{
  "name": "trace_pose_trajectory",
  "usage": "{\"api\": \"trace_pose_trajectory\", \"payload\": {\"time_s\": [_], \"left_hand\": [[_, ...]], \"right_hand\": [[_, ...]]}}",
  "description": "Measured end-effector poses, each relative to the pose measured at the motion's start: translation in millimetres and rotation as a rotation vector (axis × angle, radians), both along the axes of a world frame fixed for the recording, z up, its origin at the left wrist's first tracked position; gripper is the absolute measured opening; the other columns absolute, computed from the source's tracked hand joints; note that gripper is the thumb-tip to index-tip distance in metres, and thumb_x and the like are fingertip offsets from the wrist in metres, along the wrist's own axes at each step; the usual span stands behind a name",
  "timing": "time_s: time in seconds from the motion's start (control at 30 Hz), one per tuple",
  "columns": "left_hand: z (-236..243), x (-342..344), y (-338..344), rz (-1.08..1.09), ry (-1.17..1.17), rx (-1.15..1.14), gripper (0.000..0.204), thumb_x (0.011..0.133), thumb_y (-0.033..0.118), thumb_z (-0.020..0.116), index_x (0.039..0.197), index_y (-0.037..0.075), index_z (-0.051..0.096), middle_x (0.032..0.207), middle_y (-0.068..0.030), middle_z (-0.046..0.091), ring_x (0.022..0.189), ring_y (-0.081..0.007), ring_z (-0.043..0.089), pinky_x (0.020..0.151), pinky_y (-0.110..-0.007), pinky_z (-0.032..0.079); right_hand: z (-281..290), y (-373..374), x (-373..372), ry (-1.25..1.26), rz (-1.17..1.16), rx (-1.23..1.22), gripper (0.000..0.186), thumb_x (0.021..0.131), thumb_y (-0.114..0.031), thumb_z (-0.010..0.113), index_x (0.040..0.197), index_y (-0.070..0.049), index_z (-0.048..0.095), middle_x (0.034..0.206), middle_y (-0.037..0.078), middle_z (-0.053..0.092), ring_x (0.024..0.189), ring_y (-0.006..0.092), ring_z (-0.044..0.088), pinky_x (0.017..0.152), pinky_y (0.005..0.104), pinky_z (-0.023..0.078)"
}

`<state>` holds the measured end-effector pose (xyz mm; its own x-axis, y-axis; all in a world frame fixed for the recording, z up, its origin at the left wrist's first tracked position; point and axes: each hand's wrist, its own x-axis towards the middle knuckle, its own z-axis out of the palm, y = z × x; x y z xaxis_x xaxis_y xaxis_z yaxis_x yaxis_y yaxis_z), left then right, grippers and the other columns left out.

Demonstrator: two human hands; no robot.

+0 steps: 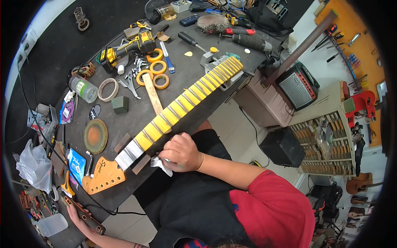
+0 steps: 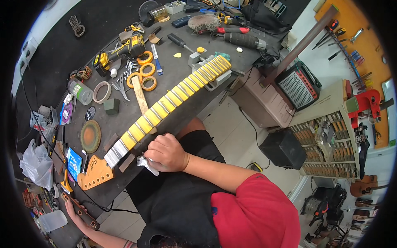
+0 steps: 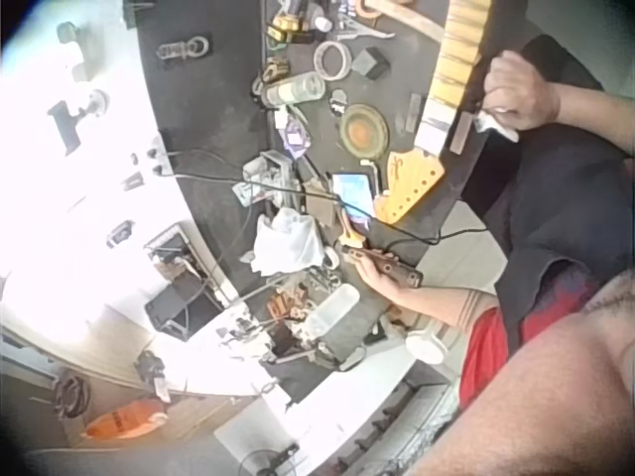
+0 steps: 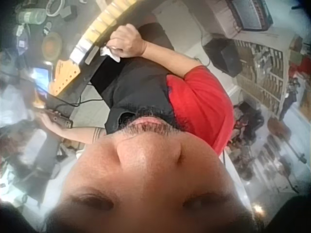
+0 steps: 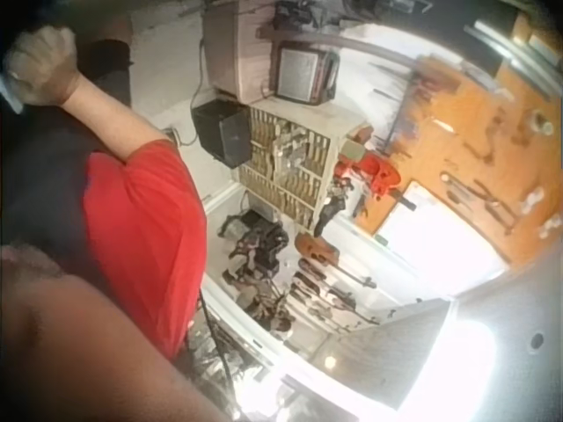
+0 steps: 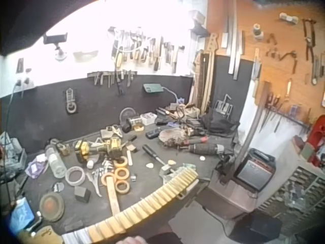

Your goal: The person wipes the frets of a guitar neck with a cloth and then uses a rotary tool to polish the frets individually.

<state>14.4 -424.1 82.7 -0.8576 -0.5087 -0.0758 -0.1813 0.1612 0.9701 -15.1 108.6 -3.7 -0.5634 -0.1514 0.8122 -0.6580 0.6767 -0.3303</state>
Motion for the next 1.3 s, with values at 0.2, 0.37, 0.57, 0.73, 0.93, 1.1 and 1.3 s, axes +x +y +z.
{"api": "trace_pose_trajectory", "payload": {"time_s": [0.2, 0.37, 0.57, 0.73, 0.93, 1.1, 1.3], "left_hand": [[2.5, -0.2, 8.8, -0.002, 0.014, -0.013, 0.029, 0.117, 0.043, 0.065, 0.124, 0.014, 0.065, 0.098, -0.0004, 0.068, 0.064, -0.0085, 0.065, 0.055, -0.025, 0.053], [3.3, 0.4, 3.7, -0.010, 0.002, -0.022, 0.029, 0.116, 0.042, 0.065, 0.122, 0.014, 0.064, 0.096, 0.0000, 0.066, 0.063, -0.0086, 0.064, 0.053, -0.024, 0.051], [5.0, -6.8, 8.1, -0.048, -0.052, -0.134, 0.030, 0.115, 0.043, 0.069, 0.111, 0.014, 0.060, 0.090, 0.0013, 0.063, 0.062, -0.0080, 0.062, 0.053, -0.025, 0.049], [-3.7, -19.6, -19.0, -0.123, -0.059, -0.269, 0.034, 0.114, 0.041, 0.074, 0.109, 0.009, 0.062, 0.090, 0.0001, 0.064, 0.072, -0.0071, 0.059, 0.064, -0.026, 0.047], [-6.9, -32.4, 0.3, -0.055, -0.020, -0.821, 0.062, 0.109, 0.045, 0.080, 0.137, -0.008, 0.066, 0.112, -0.0153, 0.071, 0.098, -0.0257, 0.062, 0.095, -0.040, 0.053], [9.8, -29.7, 29.8, 0.052, -0.303, -1.047, 0.077, 0.106, 0.052, 0.078, 0.157, -0.004, 0.061, 0.142, -0.0270, 0.074, 0.127, -0.0409, 0.073, 0.113, -0.047, 0.053], [13.9, -33.2, 34.1, -0.008, -0.379, -1.181, 0.072, 0.104, 0.050, 0.079, 0.158, 0.004, 0.063, 0.141, -0.0249, 0.075, 0.129, -0.0451, 0.071, 0.112, -0.051, 0.053]], "right_hand": [[-2.7, 0.0, -1.8, 0.029, -0.002, -0.033, 0.042, 0.073, -0.012, 0.094, 0.109, -0.020, 0.074, 0.100, -0.004, 0.067, 0.087, 0.0208, 0.063, 0.077, 0.0391, 0.044], [-2.6, -0.2, -0.3, 0.020, 0.015, -0.013, 0.040, 0.080, -0.016, 0.090, 0.113, -0.018, 0.068, 0.102, -0.001, 0.063, 0.094, 0.0222, 0.064, 0.082, 0.0402, 0.046], [0.9, 2.7, -0.1, 0.030, 0.031, -0.048, 0.042, 0.078, -0.012, 0.092, 0.113, -0.018, 0.070, 0.102, -0.001, 0.065, 0.092, 0.0224, 0.064, 0.080, 0.0394, 0.045], [3.9, 7.1, 3.1, 0.019, 0.066, -0.086, 0.040, 0.081, -0.009, 0.092, 0.113, -0.016, 0.069, 0.103, 0.001, 0.066, 0.093, 0.0239, 0.065, 0.080, 0.0397, 0.046], [11.7, 20.2, 20.6, -0.138, 0.210, -0.306, 0.031, 0.089, -0.001, 0.083, 0.114, -0.010, 0.068, 0.115, 0.005, 0.069, 0.107, 0.0302, 0.068, 0.097, 0.0433, 0.053], [17.6, 35.0, 49.5, -0.443, 0.367, -0.644, 0.028, 0.094, 0.018, 0.061, 0.113, -0.001, 0.068, 0.117, 0.012, 0.069, 0.109, 0.0302, 0.071, 0.096, 0.0385, 0.057], [-31.0, 67.2, 76.4, -0.785, 0.230, -1.009, 0.023, 0.102, 0.009, 0.049, 0.113, -0.002, 0.066, 0.105, 0.005, 0.069, 0.103, 0.0127, 0.067, 0.092, 0.0311, 0.055]]}}
